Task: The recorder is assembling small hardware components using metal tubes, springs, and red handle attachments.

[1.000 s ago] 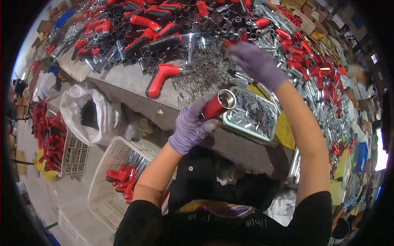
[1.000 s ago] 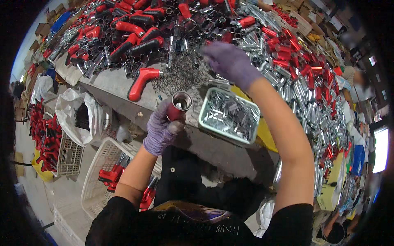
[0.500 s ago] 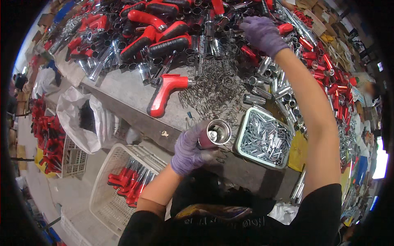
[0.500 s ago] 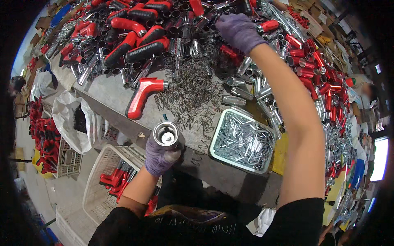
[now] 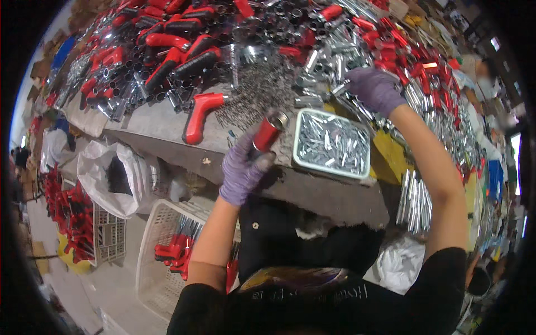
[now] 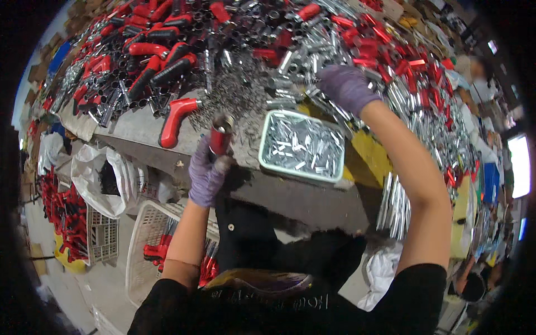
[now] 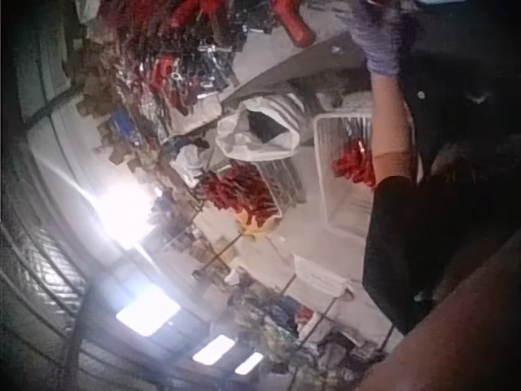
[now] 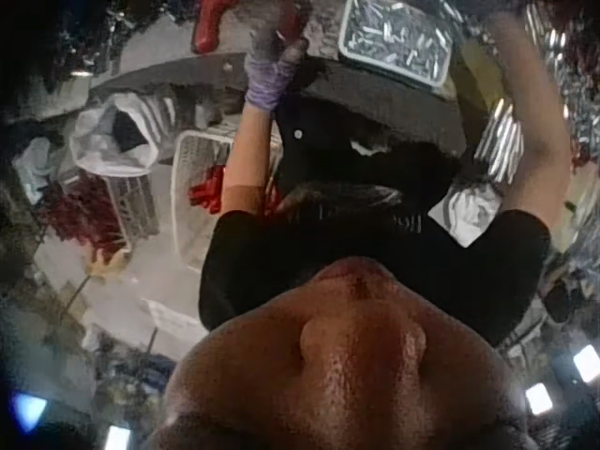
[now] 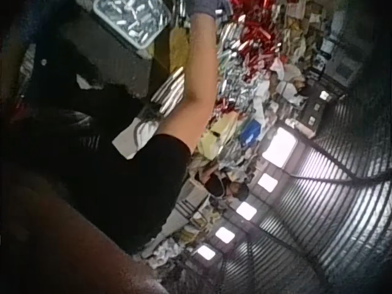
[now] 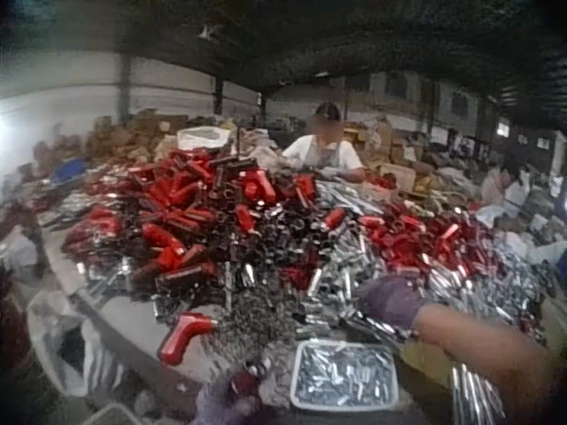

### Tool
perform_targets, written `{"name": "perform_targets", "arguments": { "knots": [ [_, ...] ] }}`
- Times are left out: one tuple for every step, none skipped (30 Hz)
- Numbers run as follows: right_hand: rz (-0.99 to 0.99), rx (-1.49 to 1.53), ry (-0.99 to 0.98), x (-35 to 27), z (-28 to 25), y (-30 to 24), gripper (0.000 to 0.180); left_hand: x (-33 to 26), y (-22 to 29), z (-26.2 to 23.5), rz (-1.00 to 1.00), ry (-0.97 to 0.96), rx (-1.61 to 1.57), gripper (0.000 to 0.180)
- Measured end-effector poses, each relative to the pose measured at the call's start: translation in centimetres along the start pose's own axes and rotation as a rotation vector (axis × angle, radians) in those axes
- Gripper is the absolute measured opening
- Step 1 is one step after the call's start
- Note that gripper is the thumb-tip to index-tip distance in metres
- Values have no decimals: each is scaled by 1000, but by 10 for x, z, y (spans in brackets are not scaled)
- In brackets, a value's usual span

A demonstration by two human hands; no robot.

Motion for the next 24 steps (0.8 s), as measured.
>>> {"name": "perform_targets", "arguments": {
  "knots": [
    [26,53,-17,-6,-13,-9,19,-1,-7,-4,31,25,52,56],
    [50,107,-33,-13,-23,-12,18,-3,-11,-8,21,15,55,56],
    [61,113,-42,-16,-13,-11,18,-2,-11,-6,22,23,51,56],
    [57,55,-82,-13,-1,-11,19,1,-11,-3,27,31,48,55],
    [50,-2,-120,-15,9,-9,21,2,-14,0,95,34,78,53],
    [53,4,-120,-21,9,-10,21,3,-18,-1,94,30,83,53],
    [98,176,0,-29,7,-11,23,3,-20,-2,190,46,108,54],
    [142,346,122,-36,4,-12,25,3,-20,-4,288,62,134,56],
    [142,320,95,-42,7,-16,30,3,-17,0,288,56,134,56],
    [147,323,97,-48,10,-20,30,5,-11,3,254,50,180,53],
    [136,327,93,-54,12,-25,30,5,-7,6,220,45,226,51],
    [125,331,90,-58,10,-28,30,5,-5,6,224,40,228,51],
    [179,333,160,-61,5,-27,31,5,-4,6,136,35,292,47],
    [183,335,164,-65,0,-25,31,5,-3,6,48,31,356,43],
    [195,495,215,-71,-9,-24,31,6,2,9,51,29,358,43],
    [205,654,266,-75,-14,-24,31,9,10,13,-5,27,474,41],
    [201,671,242,-77,-11,-25,32,11,14,18,-62,25,590,38],
    [197,673,251,-80,-16,-28,32,12,13,20,-56,29,596,38],
    [199,766,218,-85,-23,-32,33,14,9,22,-100,34,404,38],
    [200,857,183,-89,-28,-36,33,17,7,26,-143,39,212,37],
    [186,892,153,-94,-29,-36,36,27,9,34,-8,6,321,36],
    [184,898,154,-98,-29,-38,36,31,22,45,-10,7,326,36],
    [179,1049,106,-102,-28,-41,34,34,35,58,-118,-1,95,34],
    [182,1198,55,-108,-27,-41,33,38,46,72,-226,-13,-141,33]
  ]
}}
Point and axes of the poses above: each hand's wrist, its own x-axis towards the middle knuckle, its own z-axis out of the palm, y = z × x, the point moved 1 cm from there along x, towards the middle knuckle, and after that the axes turned 11 degrees about -x, right-handed, at the moved point
